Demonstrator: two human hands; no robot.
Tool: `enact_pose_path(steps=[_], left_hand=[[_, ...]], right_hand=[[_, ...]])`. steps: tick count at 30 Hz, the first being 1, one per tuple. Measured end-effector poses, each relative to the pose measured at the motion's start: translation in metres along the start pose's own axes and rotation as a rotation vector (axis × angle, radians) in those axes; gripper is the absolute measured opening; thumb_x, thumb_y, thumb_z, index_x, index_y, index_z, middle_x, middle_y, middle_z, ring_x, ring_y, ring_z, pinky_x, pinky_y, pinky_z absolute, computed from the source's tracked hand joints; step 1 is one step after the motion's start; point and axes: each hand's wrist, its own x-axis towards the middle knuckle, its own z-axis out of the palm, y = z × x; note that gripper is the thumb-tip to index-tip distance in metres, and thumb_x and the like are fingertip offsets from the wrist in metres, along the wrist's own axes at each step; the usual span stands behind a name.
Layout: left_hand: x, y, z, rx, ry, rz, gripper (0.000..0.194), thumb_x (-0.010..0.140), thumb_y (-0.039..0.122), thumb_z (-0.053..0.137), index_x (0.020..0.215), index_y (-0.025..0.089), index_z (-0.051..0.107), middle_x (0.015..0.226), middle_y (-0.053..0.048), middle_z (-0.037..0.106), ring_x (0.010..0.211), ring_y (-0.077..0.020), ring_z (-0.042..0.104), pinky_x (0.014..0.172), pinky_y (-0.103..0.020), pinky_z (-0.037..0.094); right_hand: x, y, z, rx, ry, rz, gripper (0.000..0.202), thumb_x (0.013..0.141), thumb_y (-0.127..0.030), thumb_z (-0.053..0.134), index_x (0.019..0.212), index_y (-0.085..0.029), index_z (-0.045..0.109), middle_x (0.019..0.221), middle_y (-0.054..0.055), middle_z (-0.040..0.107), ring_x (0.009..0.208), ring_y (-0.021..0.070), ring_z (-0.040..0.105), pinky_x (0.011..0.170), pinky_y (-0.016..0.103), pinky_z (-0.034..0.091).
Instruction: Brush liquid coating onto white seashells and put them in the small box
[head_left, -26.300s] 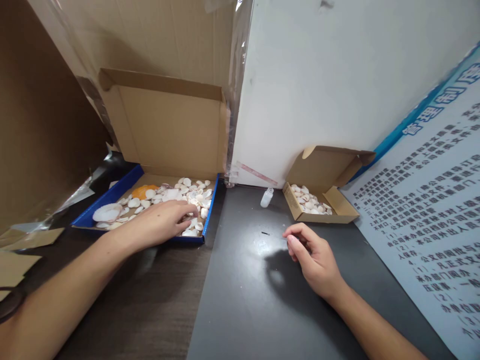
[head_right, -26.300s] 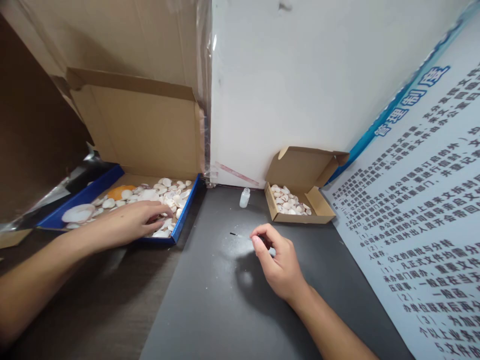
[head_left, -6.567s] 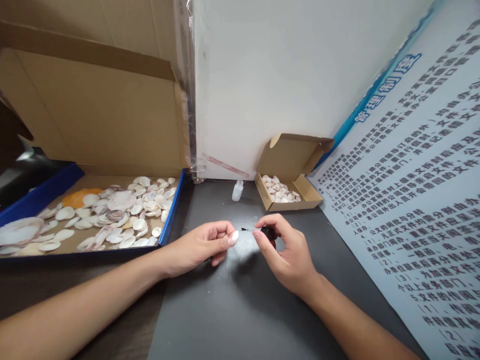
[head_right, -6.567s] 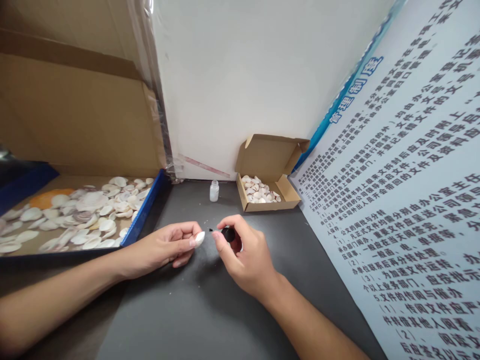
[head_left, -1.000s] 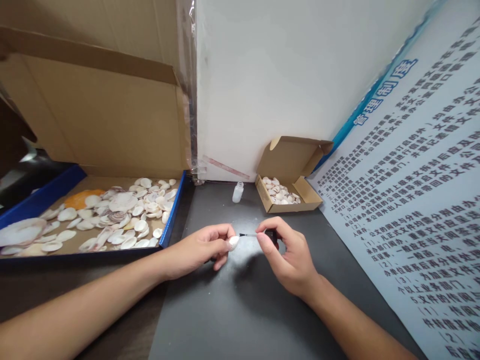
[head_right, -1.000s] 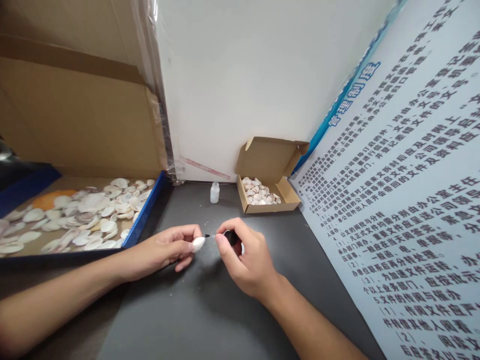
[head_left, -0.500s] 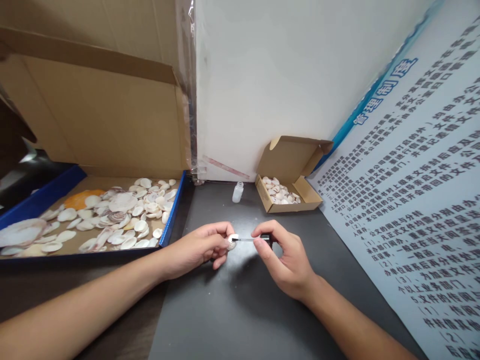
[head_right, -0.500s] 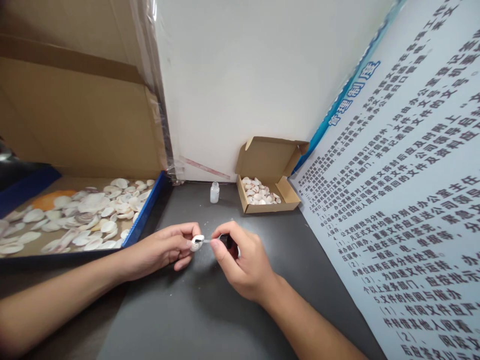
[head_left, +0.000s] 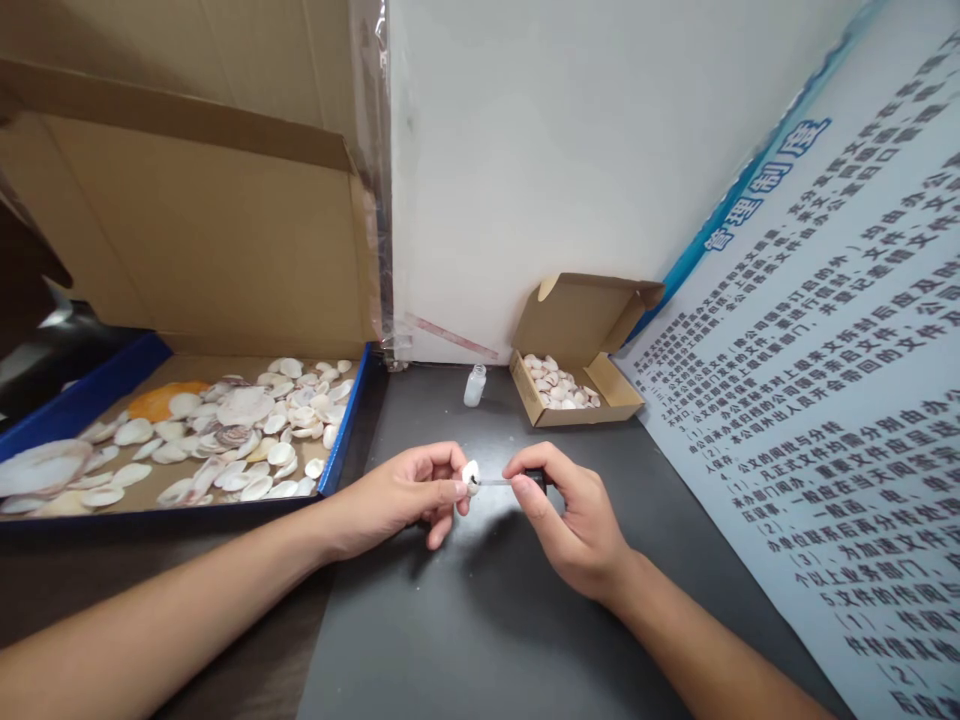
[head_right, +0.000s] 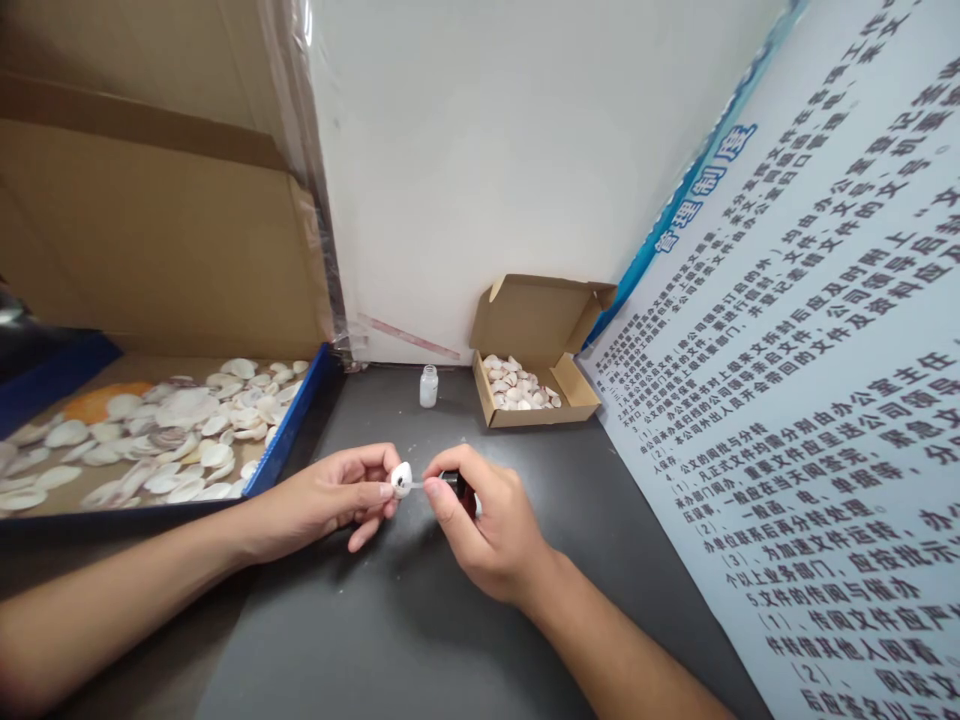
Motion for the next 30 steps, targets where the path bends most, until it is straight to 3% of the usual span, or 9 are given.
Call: enact_pose_path(steps=[8,13,23,30], left_hand=[[-0.0001,0.001,-0.0006,0.023,-0.001,-0.006,0.028,0.082,0.039,0.068,0.084,0.018,0.051,0.071,0.003,0.061,0.05,-0.0064,0.051,0.052,-0.022,0.032],[-0.0008,0.0026,0.0006,0.011,0.009,-0.021,0.029,0.08,0.04,0.069,0.083,0.018,0.051,0.07,0.003,0.059,0.052,-0.0073,0.05,0.052,-0.023,0.032],[-0.0012,0.0015,-0.0015,-0.063,-0.015,-0.037,0.02,0.081,0.03,0.066,0.08,0.017,0.052,0.067,0.004,0.058,0.053,-0.0072,0.05,0.054,-0.022,0.036],[-0.0011,0.0011,-0.0009,-0.055,-0.013,-0.027,0.024,0.082,0.033,0.068,0.084,0.017,0.051,0.072,0.003,0.061,0.052,-0.0064,0.053,0.055,-0.022,0.035]], right_hand=[[0.0013,0.0005,0.0019,-0.078,0.067,0.086,0.005,0.09,-0.025,0.057,0.087,-0.021,0.058,0.064,-0.004,0.053,0.052,0.0109,0.046,0.05,0.023,0.039],[-0.0001,-0.0018,-0.0012,-0.024,0.04,0.045,0.012,0.095,-0.024,0.048,0.089,-0.021,0.057,0.062,-0.005,0.05,0.051,0.0107,0.046,0.051,0.023,0.039],[0.0021,0.0011,0.0014,-0.064,0.054,0.119,0.006,0.091,-0.027,0.057,0.088,-0.021,0.058,0.064,-0.003,0.053,0.052,0.0117,0.046,0.049,0.023,0.038],[-0.0005,-0.0009,-0.0008,-0.001,-0.002,0.038,0.012,0.095,-0.026,0.048,0.089,-0.021,0.057,0.065,-0.003,0.055,0.054,0.0118,0.049,0.052,0.023,0.041]])
